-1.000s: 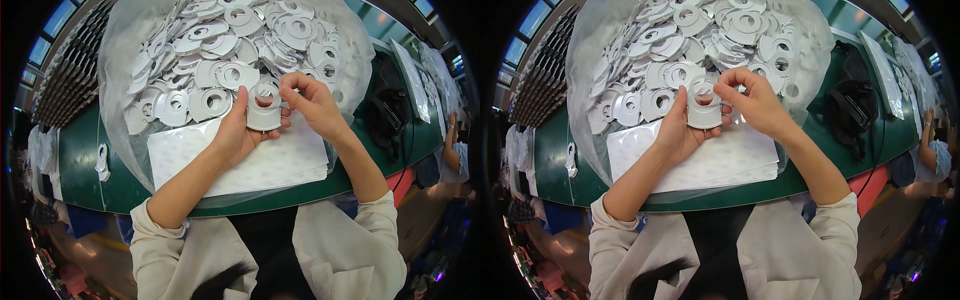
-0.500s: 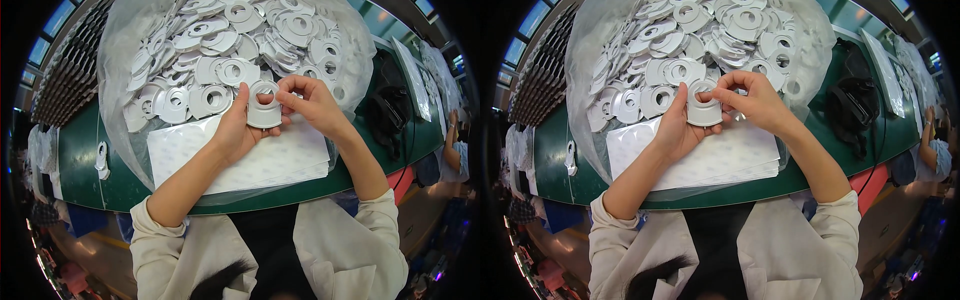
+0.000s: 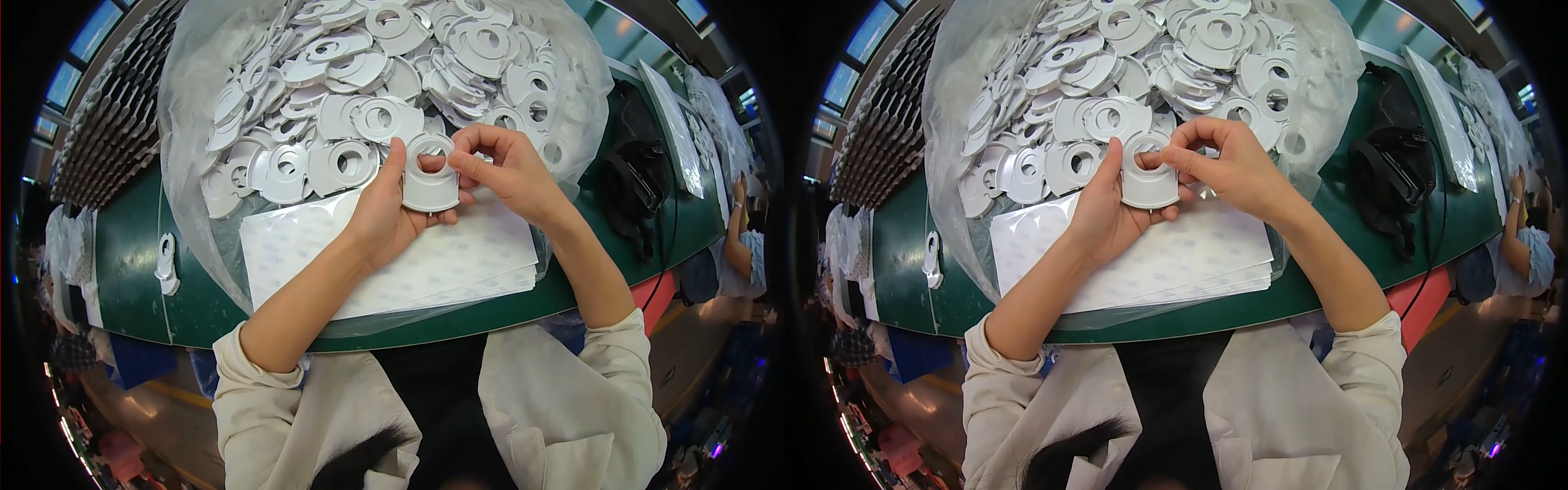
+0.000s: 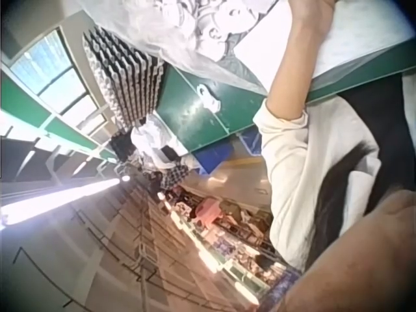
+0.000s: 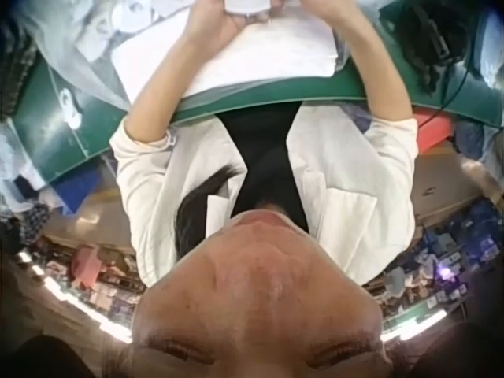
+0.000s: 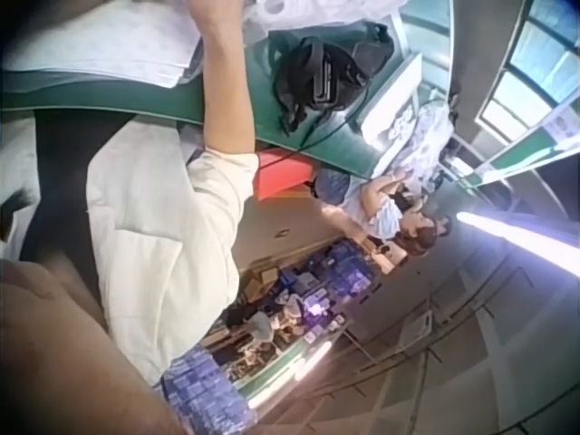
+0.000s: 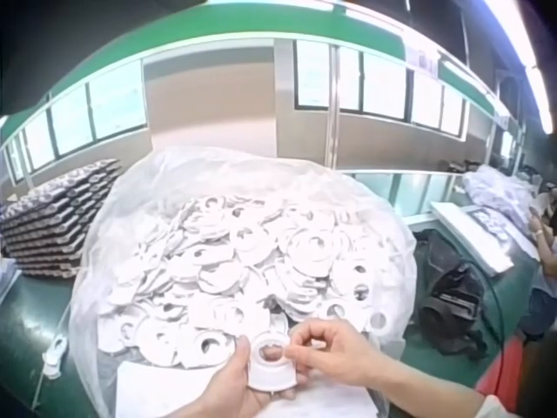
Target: Applying small stickers to plastic circular components at an assembly station.
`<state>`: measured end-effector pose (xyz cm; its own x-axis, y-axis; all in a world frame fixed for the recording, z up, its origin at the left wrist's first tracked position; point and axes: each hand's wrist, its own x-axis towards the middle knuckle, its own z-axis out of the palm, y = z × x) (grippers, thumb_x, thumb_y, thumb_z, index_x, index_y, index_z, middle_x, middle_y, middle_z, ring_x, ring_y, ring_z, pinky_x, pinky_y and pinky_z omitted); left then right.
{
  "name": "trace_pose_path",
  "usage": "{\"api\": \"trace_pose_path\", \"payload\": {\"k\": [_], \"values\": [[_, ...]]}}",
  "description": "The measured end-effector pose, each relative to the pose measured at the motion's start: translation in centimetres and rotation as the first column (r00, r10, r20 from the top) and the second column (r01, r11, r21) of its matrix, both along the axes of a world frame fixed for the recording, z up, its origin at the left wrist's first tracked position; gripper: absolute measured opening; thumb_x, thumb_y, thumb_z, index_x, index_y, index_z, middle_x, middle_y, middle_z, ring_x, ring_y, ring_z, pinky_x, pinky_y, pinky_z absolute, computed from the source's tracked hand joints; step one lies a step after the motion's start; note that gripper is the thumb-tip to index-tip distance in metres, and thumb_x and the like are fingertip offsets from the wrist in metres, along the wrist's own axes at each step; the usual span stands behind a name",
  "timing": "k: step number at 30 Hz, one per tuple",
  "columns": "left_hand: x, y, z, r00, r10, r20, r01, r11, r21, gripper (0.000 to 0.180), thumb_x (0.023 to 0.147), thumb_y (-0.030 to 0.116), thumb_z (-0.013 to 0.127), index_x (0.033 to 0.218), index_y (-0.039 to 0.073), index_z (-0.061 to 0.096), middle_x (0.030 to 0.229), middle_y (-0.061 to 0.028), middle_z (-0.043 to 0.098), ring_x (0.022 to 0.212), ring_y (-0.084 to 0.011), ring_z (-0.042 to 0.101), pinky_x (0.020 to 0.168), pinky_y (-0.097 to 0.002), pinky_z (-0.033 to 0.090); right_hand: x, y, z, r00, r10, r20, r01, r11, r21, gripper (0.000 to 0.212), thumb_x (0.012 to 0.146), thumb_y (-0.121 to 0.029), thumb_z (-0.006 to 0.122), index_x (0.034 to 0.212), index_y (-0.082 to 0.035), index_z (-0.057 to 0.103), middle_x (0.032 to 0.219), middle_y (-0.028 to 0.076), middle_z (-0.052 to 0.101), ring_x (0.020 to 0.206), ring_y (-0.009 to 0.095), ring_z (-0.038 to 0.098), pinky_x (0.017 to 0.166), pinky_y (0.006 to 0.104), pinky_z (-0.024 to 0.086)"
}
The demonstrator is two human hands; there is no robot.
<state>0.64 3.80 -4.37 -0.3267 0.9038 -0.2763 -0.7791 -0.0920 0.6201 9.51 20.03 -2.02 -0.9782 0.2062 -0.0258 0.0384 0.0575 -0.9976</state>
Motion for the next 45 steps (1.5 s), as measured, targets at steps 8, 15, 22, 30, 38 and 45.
{"api": "trace_pose_path", "payload": {"k": [8,15,22,30,38,45], "values": [[0.05,-0.01,0.08,1.000,-0.003,-0.010,0.003,1.000,-0.010,0.064,0.097,0.054,0.011,0.112,0.004,0.048,0.107,-0.0183,0.059,0.093,-0.0269,0.062,0.072,-0.0363,0.050,0.06,-0.04,0.14,1.000,0.001,0.010,-0.001,1.000,0.008,0.016,0.085,-0.016,0.066,0.086,0.000,0.062,0.074,0.001,0.058,0.065,0.005,0.053,0.059,0.0198,0.043],[0.18,0.00,0.12,0.999,-0.003,-0.042,0.002,1.000,-0.018,0.068,0.096,0.056,0.009,0.111,0.004,0.050,0.107,-0.0172,0.060,0.092,-0.0250,0.062,0.071,-0.0336,0.048,0.14,-0.14,0.23,0.999,-0.014,0.033,0.018,0.993,-0.117,0.016,0.085,-0.016,0.066,0.087,0.000,0.062,0.075,0.001,0.058,0.065,0.006,0.053,0.059,0.0195,0.043],[0.25,0.00,0.22,0.999,-0.007,-0.053,0.006,1.000,-0.015,0.069,0.096,0.057,0.009,0.112,0.004,0.050,0.106,-0.0170,0.060,0.090,-0.0242,0.061,0.070,-0.0332,0.048,0.10,-0.10,0.17,1.000,-0.007,0.018,0.008,0.999,-0.045,0.016,0.084,-0.016,0.066,0.087,0.000,0.062,0.075,0.002,0.058,0.064,0.005,0.053,0.059,0.0195,0.043],[0.26,0.03,0.24,0.999,-0.001,-0.043,0.001,1.000,-0.018,0.069,0.096,0.057,0.010,0.112,0.003,0.050,0.104,-0.0168,0.060,0.089,-0.0241,0.061,0.069,-0.0336,0.048,0.10,-0.05,-0.05,1.000,-0.007,0.010,0.007,0.999,-0.045,0.016,0.084,-0.016,0.066,0.087,0.000,0.063,0.074,0.001,0.058,0.064,0.005,0.053,0.056,0.0195,0.041],[0.24,0.02,0.28,0.999,0.002,-0.033,-0.003,1.000,-0.027,0.068,0.096,0.057,0.010,0.111,0.003,0.049,0.105,-0.0176,0.059,0.088,-0.0245,0.061,0.069,-0.0342,0.048,0.03,-0.12,-0.11,1.000,-0.018,-0.001,0.018,1.000,-0.016,0.015,0.083,-0.015,0.067,0.086,-0.001,0.063,0.074,0.001,0.058,0.063,0.004,0.053,0.056,0.0189,0.041],[0.18,0.01,0.19,1.000,-0.002,-0.025,0.001,1.000,-0.030,0.067,0.096,0.057,0.010,0.110,0.004,0.049,0.106,-0.0178,0.059,0.089,-0.0243,0.061,0.070,-0.0338,0.048,0.06,-0.10,-0.12,1.000,0.007,-0.024,-0.005,0.996,0.093,0.011,0.086,-0.009,0.064,0.085,-0.001,0.058,0.085,0.001,0.056,0.067,0.006,0.053,0.059,0.0196,0.045]]}}
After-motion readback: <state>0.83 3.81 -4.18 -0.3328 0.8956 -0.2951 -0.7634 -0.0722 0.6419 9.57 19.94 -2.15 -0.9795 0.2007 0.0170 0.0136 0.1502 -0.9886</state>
